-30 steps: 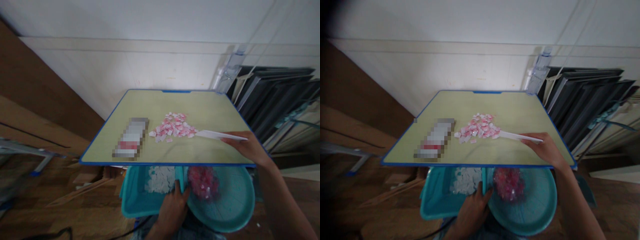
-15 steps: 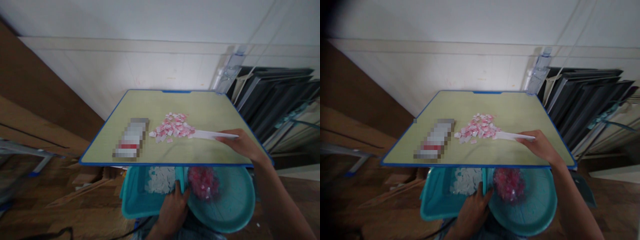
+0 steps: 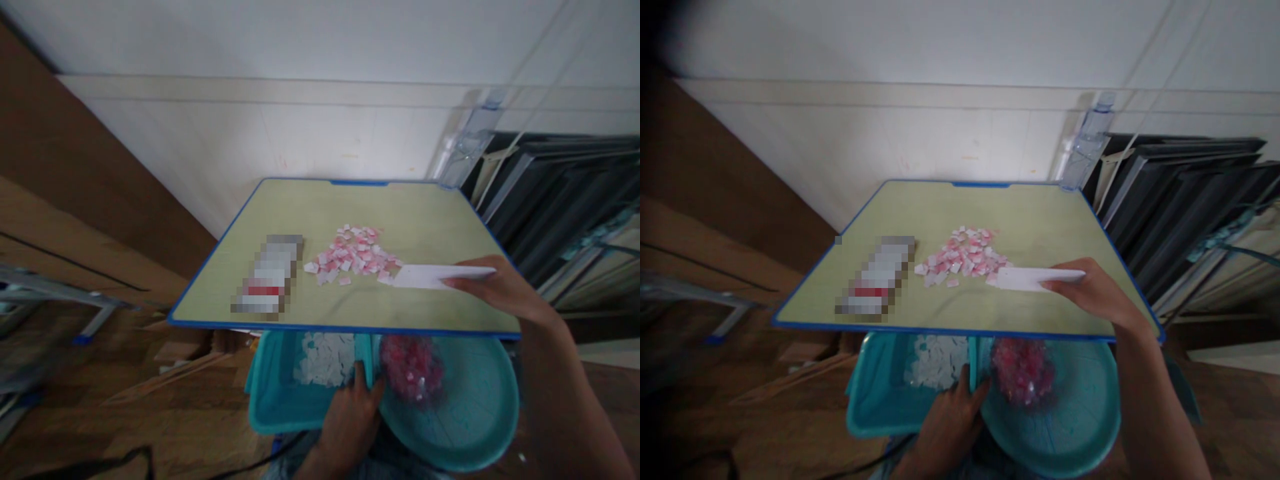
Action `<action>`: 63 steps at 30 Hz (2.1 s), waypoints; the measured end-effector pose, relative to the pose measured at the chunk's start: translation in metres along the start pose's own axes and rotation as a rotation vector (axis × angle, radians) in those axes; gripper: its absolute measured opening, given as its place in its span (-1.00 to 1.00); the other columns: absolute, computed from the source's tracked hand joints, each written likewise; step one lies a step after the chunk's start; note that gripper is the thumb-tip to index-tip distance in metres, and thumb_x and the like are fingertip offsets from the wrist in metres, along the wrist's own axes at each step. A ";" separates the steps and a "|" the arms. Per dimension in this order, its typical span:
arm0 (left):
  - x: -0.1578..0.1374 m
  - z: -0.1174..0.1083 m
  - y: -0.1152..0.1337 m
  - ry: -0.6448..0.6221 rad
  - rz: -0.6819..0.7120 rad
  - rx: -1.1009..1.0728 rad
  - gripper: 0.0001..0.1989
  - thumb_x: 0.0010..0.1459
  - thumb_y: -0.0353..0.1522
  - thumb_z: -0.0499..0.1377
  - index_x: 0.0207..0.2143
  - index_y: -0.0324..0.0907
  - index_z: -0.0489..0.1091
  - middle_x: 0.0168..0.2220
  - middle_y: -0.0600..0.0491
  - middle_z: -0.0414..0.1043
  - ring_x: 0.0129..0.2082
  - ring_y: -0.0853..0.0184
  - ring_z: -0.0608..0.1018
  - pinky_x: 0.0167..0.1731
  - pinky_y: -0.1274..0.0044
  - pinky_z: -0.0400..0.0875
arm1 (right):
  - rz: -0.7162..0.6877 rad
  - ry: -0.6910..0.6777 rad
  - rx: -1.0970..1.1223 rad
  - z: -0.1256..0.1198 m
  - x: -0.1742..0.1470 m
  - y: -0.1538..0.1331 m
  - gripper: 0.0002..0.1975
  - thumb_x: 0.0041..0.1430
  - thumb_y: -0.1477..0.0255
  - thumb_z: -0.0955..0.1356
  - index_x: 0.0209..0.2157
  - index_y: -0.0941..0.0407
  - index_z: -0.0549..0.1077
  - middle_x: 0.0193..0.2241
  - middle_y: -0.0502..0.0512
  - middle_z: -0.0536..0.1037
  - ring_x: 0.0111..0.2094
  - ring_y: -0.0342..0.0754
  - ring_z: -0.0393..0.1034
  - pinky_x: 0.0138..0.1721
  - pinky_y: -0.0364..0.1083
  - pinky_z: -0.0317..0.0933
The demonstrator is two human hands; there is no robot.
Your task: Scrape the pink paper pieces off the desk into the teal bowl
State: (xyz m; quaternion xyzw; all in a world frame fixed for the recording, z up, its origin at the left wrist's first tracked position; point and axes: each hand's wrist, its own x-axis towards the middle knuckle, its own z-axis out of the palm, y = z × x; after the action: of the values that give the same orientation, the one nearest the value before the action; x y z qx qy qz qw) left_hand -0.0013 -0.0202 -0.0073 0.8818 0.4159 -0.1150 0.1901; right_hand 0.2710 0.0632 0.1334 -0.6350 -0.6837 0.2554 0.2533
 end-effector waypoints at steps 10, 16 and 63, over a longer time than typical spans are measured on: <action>0.000 0.002 -0.001 0.027 -0.001 0.001 -0.43 0.07 -0.47 0.04 0.13 0.02 0.04 0.11 -0.27 -0.01 -0.27 0.16 0.50 -0.33 0.35 0.39 | 0.067 -0.047 0.017 -0.002 -0.006 0.007 -0.65 -0.06 0.15 0.35 -0.62 0.17 0.44 -0.75 -0.06 0.27 -0.68 -0.21 0.07 -0.68 -0.20 -0.08; -0.001 0.002 -0.001 0.022 -0.012 0.008 -0.44 0.07 -0.49 0.03 0.13 0.01 0.05 0.12 -0.27 -0.03 -0.27 0.16 0.50 -0.32 0.35 0.39 | 0.050 0.050 0.053 0.005 -0.008 0.001 -0.67 -0.04 0.17 0.34 -0.60 0.18 0.44 -0.69 -0.03 0.34 -0.64 -0.19 0.14 -0.65 -0.20 0.00; -0.001 0.002 -0.001 0.033 0.007 0.003 -0.42 0.07 -0.48 0.03 0.14 0.04 0.03 0.10 -0.24 0.01 -0.27 0.17 0.49 -0.33 0.37 0.39 | 0.142 0.189 0.024 0.009 -0.026 -0.012 -0.68 -0.06 0.17 0.36 -0.50 0.16 0.52 -0.66 0.03 0.45 -0.63 -0.11 0.27 -0.66 -0.17 0.08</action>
State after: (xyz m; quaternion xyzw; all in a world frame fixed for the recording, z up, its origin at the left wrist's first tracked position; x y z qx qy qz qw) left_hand -0.0025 -0.0211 -0.0087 0.8854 0.4157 -0.1004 0.1820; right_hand 0.2580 0.0361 0.1340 -0.7000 -0.6068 0.2200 0.3055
